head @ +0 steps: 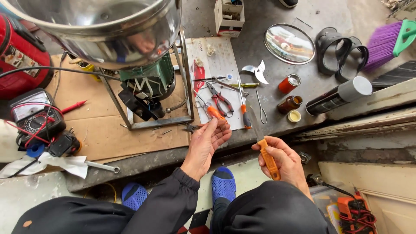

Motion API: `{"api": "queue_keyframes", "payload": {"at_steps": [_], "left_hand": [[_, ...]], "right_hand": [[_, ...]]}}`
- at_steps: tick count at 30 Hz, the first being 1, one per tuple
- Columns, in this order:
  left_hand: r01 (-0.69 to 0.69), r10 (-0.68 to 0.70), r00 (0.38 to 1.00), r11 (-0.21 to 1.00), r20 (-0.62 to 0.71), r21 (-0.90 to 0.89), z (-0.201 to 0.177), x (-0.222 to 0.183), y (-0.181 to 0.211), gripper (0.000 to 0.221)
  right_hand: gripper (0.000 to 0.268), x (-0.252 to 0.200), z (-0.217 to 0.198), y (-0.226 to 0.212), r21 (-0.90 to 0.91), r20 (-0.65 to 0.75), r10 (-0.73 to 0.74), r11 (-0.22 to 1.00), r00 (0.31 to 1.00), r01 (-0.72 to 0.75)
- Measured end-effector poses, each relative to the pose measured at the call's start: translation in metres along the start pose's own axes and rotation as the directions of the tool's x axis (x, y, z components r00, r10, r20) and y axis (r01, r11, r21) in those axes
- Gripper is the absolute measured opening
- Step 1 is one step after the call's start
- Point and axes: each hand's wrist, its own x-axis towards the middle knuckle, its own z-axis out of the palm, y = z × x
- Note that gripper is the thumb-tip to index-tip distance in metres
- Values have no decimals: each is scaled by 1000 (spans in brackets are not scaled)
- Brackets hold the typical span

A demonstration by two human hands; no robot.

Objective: Stripping electrical wires and connecting them to a motor assembly terminal block using pliers.

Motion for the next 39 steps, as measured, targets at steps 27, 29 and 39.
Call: {"api": "queue_keyframes", "payload": {"at_steps": [27, 29, 39], "left_hand": [[109, -101, 993, 980, 57, -165, -11, 7, -12, 32], [127, -116, 991, 974, 69, -187, -12, 6, -14, 31], [202, -192, 979, 940, 63, -276, -19, 11, -17, 33]], "right_hand": [[41, -38, 39, 18, -865, 191, -470, 334, 862, 374], [41, -39, 42, 18, -873, 193, -495, 308, 847, 378], [42, -38, 33, 28, -904, 234, -510, 201, 828, 378]]}}
